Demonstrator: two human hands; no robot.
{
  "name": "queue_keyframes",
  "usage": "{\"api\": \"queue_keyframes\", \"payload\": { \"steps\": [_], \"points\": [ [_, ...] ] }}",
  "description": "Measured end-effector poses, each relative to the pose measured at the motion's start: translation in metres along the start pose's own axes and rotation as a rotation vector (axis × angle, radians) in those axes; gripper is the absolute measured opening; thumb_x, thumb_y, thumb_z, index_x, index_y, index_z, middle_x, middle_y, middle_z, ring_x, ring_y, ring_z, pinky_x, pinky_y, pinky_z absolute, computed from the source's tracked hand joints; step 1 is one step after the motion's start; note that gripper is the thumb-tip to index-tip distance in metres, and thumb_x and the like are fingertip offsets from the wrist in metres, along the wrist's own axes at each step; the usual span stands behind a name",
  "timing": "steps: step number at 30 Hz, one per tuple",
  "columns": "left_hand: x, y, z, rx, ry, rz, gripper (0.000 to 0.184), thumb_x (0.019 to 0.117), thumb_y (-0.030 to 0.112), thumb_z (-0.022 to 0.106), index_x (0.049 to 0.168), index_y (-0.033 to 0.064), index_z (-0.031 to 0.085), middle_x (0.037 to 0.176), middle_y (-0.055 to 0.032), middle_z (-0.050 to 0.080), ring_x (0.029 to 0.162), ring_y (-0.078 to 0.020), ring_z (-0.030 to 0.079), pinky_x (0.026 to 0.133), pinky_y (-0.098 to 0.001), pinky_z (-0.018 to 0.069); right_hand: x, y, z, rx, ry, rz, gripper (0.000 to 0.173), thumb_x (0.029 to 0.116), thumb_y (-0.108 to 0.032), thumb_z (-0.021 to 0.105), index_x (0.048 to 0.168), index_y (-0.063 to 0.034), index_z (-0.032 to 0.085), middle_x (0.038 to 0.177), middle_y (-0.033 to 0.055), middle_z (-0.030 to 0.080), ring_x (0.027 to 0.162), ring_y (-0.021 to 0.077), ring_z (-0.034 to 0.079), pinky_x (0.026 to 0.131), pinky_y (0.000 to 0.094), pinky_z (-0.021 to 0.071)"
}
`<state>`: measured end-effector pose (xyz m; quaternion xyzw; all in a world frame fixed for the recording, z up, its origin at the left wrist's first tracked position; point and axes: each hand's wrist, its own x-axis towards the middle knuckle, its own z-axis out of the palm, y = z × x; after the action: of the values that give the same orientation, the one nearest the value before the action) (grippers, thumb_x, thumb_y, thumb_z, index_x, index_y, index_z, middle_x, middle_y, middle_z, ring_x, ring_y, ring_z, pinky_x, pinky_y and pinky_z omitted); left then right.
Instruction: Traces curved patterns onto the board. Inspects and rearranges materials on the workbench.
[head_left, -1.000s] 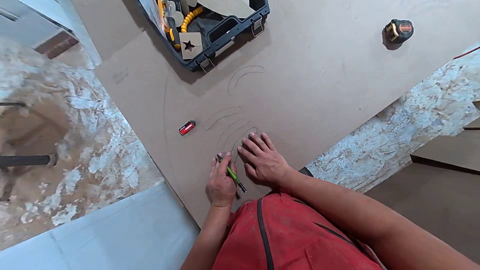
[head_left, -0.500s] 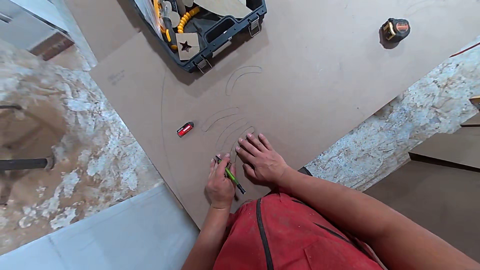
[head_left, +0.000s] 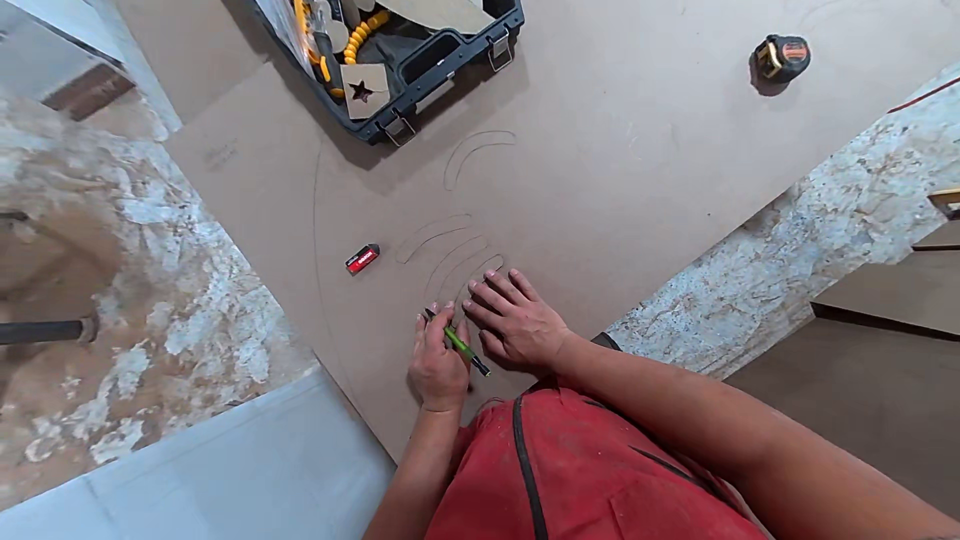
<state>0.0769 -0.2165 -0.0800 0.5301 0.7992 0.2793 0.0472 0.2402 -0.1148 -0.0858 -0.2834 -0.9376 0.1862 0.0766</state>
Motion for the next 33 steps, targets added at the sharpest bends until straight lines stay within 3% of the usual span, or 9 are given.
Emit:
{"api": "queue_keyframes", "payload": {
  "steps": [10, 13, 16, 19, 23, 29, 31, 33],
  "points": [
    [0.0, -0.005, -0.003, -0.044, -0.014, 0.049, 0.034, 0.0959, 0.022, 0.073, 0.128, 0.0116, 0.071, 0.13, -0.0045, 0.071, 0.129, -0.0219, 0.063, 0.114, -0.0474, 0.0486, 0.001, 0.001, 0.0, 0.015, 0.0, 0.005, 0.053, 0.1047, -0.046, 0.037, 0.154, -0.033, 0.049, 0.167, -0.0036, 0.035, 0.158, 0.0248, 0.02, 0.128, 0.056, 0.0142],
    [0.003, -0.006, -0.013, -0.105, -0.074, -0.016, 0.031, 0.1004, 0.023, 0.067, 0.13, 0.0147, 0.069, 0.134, -0.0013, 0.07, 0.128, -0.0176, 0.064, 0.107, -0.043, 0.0542, 0.002, 0.001, 0.001, 0.007, 0.007, 0.003, 0.053, 0.104, -0.046, 0.037, 0.154, -0.0335, 0.049, 0.167, -0.0047, 0.035, 0.158, 0.0242, 0.021, 0.128, 0.056, 0.015],
    [0.008, -0.01, -0.029, -0.271, -0.144, -0.153, 0.028, 0.1035, 0.012, 0.055, 0.128, 0.0166, 0.069, 0.132, 0.0029, 0.07, 0.122, -0.0106, 0.066, 0.099, -0.0382, 0.059, 0.002, 0.0, 0.001, -0.002, 0.015, -0.002, 0.053, 0.1039, -0.046, 0.038, 0.153, -0.0331, 0.05, 0.167, -0.004, 0.035, 0.158, 0.0243, 0.021, 0.128, 0.0568, 0.015],
    [0.011, -0.012, -0.033, -0.364, -0.154, -0.188, 0.029, 0.1012, 0.006, 0.054, 0.125, 0.0133, 0.07, 0.129, 0.0014, 0.072, 0.123, -0.0104, 0.066, 0.101, -0.0368, 0.0583, 0.002, 0.0, 0.0, -0.005, 0.015, -0.004, 0.052, 0.1041, -0.046, 0.037, 0.153, -0.0331, 0.05, 0.167, -0.0037, 0.036, 0.158, 0.0241, 0.022, 0.128, 0.0564, 0.0146],
    [0.005, -0.01, -0.028, -0.266, -0.141, -0.099, 0.03, 0.0995, 0.005, 0.061, 0.127, 0.014, 0.069, 0.132, 0.0005, 0.071, 0.124, -0.0134, 0.066, 0.1, -0.0396, 0.059, 0.001, 0.0, 0.001, -0.021, 0.025, -0.006, 0.052, 0.1046, -0.047, 0.036, 0.153, -0.0345, 0.05, 0.167, -0.0046, 0.036, 0.158, 0.0234, 0.022, 0.128, 0.0557, 0.0142],
    [-0.002, -0.009, -0.012, -0.111, -0.054, 0.006, 0.036, 0.0958, 0.02, 0.071, 0.131, 0.013, 0.069, 0.132, -0.0048, 0.07, 0.129, -0.0229, 0.063, 0.109, -0.0476, 0.0521, 0.001, 0.0, 0.0, -0.031, 0.012, -0.007, 0.053, 0.104, -0.047, 0.036, 0.153, -0.0345, 0.05, 0.167, -0.0042, 0.035, 0.158, 0.0234, 0.021, 0.128, 0.0559, 0.014],
    [-0.003, -0.009, -0.01, -0.104, -0.039, 0.002, 0.034, 0.0973, 0.018, 0.067, 0.131, 0.0132, 0.069, 0.133, -0.0038, 0.07, 0.13, -0.022, 0.063, 0.108, -0.0459, 0.0527, 0.001, 0.001, 0.0, -0.032, 0.001, -0.009, 0.053, 0.1044, -0.047, 0.035, 0.154, -0.0352, 0.049, 0.167, -0.0046, 0.034, 0.158, 0.0233, 0.02, 0.128, 0.0556, 0.0135],
    [-0.003, -0.01, -0.015, -0.147, -0.081, -0.02, 0.037, 0.0972, 0.005, 0.059, 0.132, 0.0141, 0.067, 0.136, -0.0002, 0.069, 0.133, -0.0185, 0.06, 0.109, -0.0436, 0.0519, 0.001, 0.001, 0.0, -0.027, 0.011, -0.013, 0.053, 0.1039, -0.047, 0.036, 0.153, -0.0353, 0.049, 0.167, -0.0043, 0.035, 0.158, 0.0236, 0.021, 0.128, 0.0561, 0.014]
  ]
}}
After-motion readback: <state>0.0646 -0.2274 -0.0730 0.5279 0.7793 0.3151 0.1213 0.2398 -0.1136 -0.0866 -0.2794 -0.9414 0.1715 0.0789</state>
